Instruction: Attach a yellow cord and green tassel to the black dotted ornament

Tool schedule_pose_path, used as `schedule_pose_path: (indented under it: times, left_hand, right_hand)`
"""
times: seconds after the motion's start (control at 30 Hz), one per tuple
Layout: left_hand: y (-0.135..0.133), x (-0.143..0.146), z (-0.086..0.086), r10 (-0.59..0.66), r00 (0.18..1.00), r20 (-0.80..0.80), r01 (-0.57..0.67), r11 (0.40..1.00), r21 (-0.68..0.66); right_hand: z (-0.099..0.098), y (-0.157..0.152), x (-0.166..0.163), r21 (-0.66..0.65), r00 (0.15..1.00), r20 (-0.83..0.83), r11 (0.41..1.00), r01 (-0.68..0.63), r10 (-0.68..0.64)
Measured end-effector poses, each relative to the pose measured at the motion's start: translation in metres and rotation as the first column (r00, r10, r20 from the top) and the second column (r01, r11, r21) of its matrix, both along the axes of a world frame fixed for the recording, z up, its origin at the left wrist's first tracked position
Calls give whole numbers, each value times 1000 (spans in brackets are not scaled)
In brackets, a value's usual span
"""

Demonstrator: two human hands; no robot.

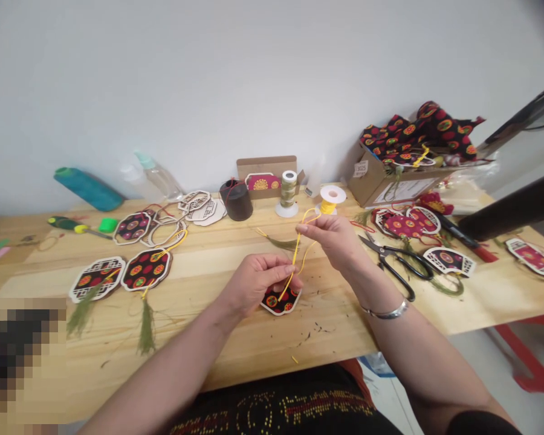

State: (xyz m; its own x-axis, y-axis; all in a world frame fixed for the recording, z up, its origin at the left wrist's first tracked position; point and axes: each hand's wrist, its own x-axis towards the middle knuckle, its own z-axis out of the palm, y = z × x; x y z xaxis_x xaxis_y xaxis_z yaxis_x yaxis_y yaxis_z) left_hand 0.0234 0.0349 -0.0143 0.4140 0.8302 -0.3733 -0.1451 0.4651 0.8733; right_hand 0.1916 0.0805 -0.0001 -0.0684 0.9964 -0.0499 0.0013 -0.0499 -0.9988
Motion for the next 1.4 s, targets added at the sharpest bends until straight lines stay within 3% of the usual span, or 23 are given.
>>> schedule_pose_path:
  times: [0.2,0.47,0.57,0.63,0.73,0.83,0.9,0.93,0.97,1.1,1.13,1.2,1.4]
  left_hand:
    - [1,1,3,-31,1000,-4,31,999,-14]
    - [0,-3,-1,-83,992,-96,91,993,81]
    - [0,-3,4,-84,985,-150,104,985,135]
    - [0,-2,8,-11,984,-177,59,962,267]
    - [-1,-3,11,252,945,-207,-122,861,494]
    - [-2,-7,12,563,806,-183,-306,661,685]
    - [-3,-9,12,666,734,-135,-346,537,769]
    - [-3,-9,12,660,742,-118,-339,520,784]
    - [-4,-9,12,618,779,-106,-325,542,775]
    - [-5,-4,6,219,974,-59,-158,841,517]
    - [-5,-3,3,179,984,-19,-151,879,453]
    - [-4,-2,-1,130,991,37,-134,928,349]
    - [-3,-3,-1,62,993,102,-85,967,240]
  right_hand:
    - [-7,7,7,38,998,15,997,68,-69]
    - [-6,8,9,57,997,-40,996,66,-63]
    - [-1,6,11,89,999,-45,996,19,-15]
    - [4,3,13,151,995,-43,985,-79,86]
    - [11,-2,17,275,967,10,929,-249,256]
    - [15,-5,18,336,924,97,862,-380,370]
    - [15,-6,18,350,898,142,828,-438,416]
    - [15,-7,16,354,892,158,819,-452,424]
    - [14,-7,15,356,891,170,816,-455,422]
    - [11,-8,8,371,914,185,835,-405,361]
    - [10,-8,6,373,917,185,838,-398,354]
    - [10,-8,4,370,917,177,839,-399,358]
    - [9,-8,3,404,915,156,821,-403,372]
